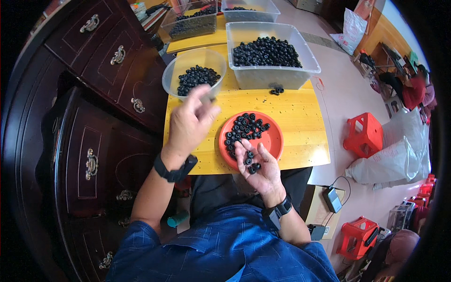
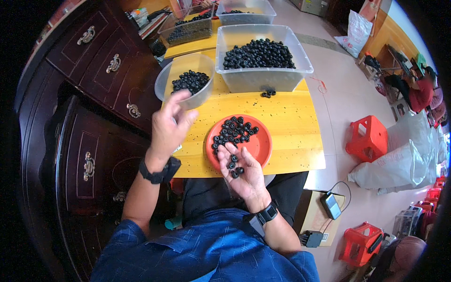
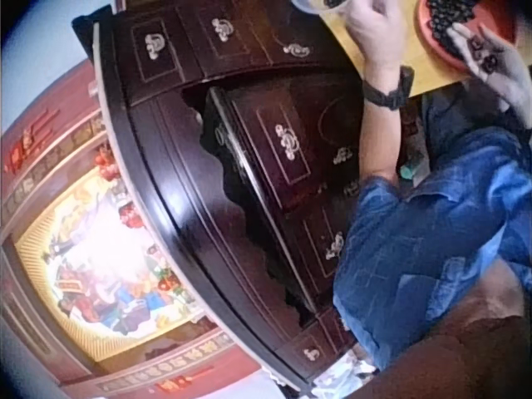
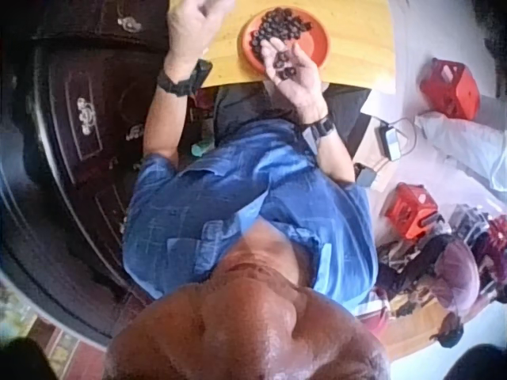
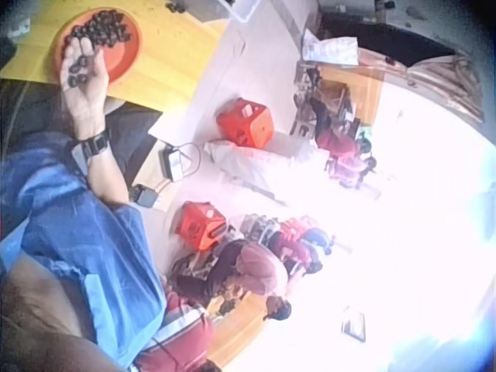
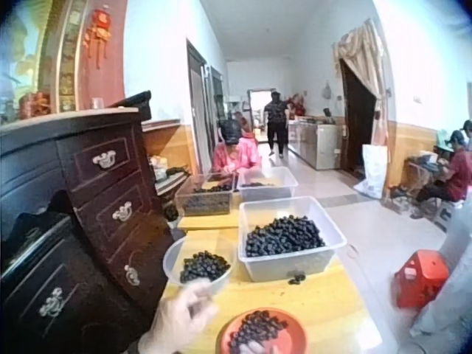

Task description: The worker manually sorts small black objects on an orange plate and places them into plastic containers.

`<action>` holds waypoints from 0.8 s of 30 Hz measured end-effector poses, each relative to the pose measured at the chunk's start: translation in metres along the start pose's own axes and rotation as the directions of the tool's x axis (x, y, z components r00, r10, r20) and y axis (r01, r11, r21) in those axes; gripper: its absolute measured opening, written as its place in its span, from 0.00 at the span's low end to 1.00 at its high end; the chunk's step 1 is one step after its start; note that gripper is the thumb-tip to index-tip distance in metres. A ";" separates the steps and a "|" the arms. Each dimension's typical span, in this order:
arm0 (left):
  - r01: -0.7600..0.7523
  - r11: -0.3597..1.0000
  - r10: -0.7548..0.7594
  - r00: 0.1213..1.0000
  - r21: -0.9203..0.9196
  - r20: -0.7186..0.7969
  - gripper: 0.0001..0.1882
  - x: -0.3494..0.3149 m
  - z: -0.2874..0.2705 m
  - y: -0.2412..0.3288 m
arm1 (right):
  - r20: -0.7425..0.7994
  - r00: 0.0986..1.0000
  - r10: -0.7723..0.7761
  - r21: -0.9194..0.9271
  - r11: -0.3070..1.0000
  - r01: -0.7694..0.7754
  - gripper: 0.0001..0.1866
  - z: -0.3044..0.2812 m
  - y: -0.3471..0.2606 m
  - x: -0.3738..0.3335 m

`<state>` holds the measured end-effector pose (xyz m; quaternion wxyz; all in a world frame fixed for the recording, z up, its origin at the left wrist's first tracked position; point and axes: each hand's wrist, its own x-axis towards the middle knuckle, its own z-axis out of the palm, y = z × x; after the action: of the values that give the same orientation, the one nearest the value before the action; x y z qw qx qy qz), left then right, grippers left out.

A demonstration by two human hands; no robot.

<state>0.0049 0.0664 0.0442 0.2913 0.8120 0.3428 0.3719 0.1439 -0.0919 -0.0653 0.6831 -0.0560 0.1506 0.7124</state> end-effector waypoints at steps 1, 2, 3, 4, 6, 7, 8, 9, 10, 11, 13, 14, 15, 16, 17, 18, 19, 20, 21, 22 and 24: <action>0.040 0.996 -0.049 0.990 0.077 0.130 0.17 -0.013 -0.001 0.004 | -0.003 1.000 0.000 0.004 1.000 0.000 0.23 0.003 0.001 0.002; -0.054 0.998 0.057 0.984 -0.023 0.171 0.14 -0.027 0.008 0.000 | 0.009 1.000 -0.007 -0.029 1.000 0.007 0.23 0.007 0.002 0.003; -0.064 0.996 0.076 0.969 -0.059 0.236 0.11 -0.039 0.015 0.001 | 0.018 0.999 -0.028 -0.062 0.998 0.029 0.24 0.008 0.002 0.003; -0.038 0.998 0.054 0.944 -0.054 0.325 0.10 -0.048 0.019 0.009 | 0.122 0.992 0.014 -0.007 1.000 -0.013 0.25 0.002 -0.001 0.005; -0.022 0.999 0.039 0.919 -0.047 0.393 0.11 -0.064 0.027 0.012 | 0.083 0.996 -0.019 -0.050 0.998 0.024 0.25 0.008 0.001 0.002; -0.020 0.999 0.034 0.918 -0.040 0.396 0.12 -0.071 0.031 0.011 | 0.050 0.998 -0.044 -0.099 0.994 0.049 0.26 0.013 0.003 0.002; -0.049 0.999 0.049 0.921 -0.011 0.385 0.12 -0.075 0.035 0.008 | 0.048 0.998 -0.046 -0.110 0.993 0.052 0.26 0.013 0.005 0.003; -0.049 0.999 0.050 0.920 -0.014 0.388 0.12 -0.077 0.039 0.007 | 0.047 0.998 -0.050 -0.109 0.993 0.055 0.26 0.012 0.005 0.004; -0.121 0.992 0.106 0.918 0.017 0.381 0.11 -0.078 0.042 0.005 | 0.049 0.998 -0.049 -0.131 0.990 0.055 0.25 0.011 0.005 0.005; -0.193 0.980 0.161 0.912 0.048 0.376 0.11 -0.079 0.044 0.005 | 0.051 0.998 -0.047 -0.152 0.987 0.054 0.25 0.010 0.005 0.005; -0.218 0.974 0.181 0.905 0.055 0.384 0.10 -0.079 0.045 0.006 | 0.053 0.997 -0.048 -0.150 0.987 0.055 0.26 0.009 0.006 0.004; -0.203 0.977 0.163 0.912 0.068 0.377 0.10 -0.079 0.046 0.007 | 0.055 0.997 -0.046 -0.149 0.987 0.054 0.26 0.009 0.006 0.004; -0.187 0.979 0.145 0.918 0.081 0.370 0.09 -0.079 0.046 0.007 | 0.056 0.997 -0.049 -0.147 0.987 0.056 0.26 0.010 0.007 0.004; -0.189 0.979 0.147 0.917 0.080 0.372 0.09 -0.080 0.047 0.005 | 0.054 0.997 -0.047 -0.158 0.986 0.055 0.26 0.011 0.007 0.003; -0.176 0.980 0.128 0.921 0.098 0.369 0.09 -0.082 0.049 0.002 | 0.052 0.998 -0.046 -0.169 0.984 0.054 0.26 0.012 0.008 0.003; -0.162 0.980 0.110 0.924 0.115 0.367 0.09 -0.084 0.050 0.000 | 0.053 0.997 -0.050 -0.167 0.984 0.058 0.26 0.012 0.007 0.003; -0.165 0.980 0.112 0.922 0.113 0.370 0.09 -0.084 0.051 0.001 | 0.054 0.998 -0.045 -0.155 0.987 0.053 0.25 0.011 0.007 0.002; -0.169 0.976 0.111 0.926 0.134 0.361 0.08 -0.085 0.051 0.002 | 0.056 0.998 -0.040 -0.142 0.989 0.048 0.25 0.010 0.006 0.002; -0.173 0.972 0.109 0.930 0.158 0.351 0.08 -0.086 0.051 0.002 | 0.057 0.997 -0.043 -0.140 0.989 0.050 0.25 0.011 0.006 0.002; -0.175 0.972 0.110 0.929 0.157 0.355 0.08 -0.087 0.051 0.001 | 0.065 0.997 -0.032 -0.136 0.990 0.041 0.24 0.012 0.006 0.001; -0.102 0.994 0.086 0.949 0.038 0.303 0.09 -0.089 0.052 -0.005 | 0.075 0.997 -0.026 -0.128 0.991 0.035 0.23 0.011 0.006 0.001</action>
<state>0.0016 -0.0109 -0.0241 0.3005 0.8819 0.2652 0.2480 0.1389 -0.0881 -0.0538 0.6939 -0.0760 0.0781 0.7118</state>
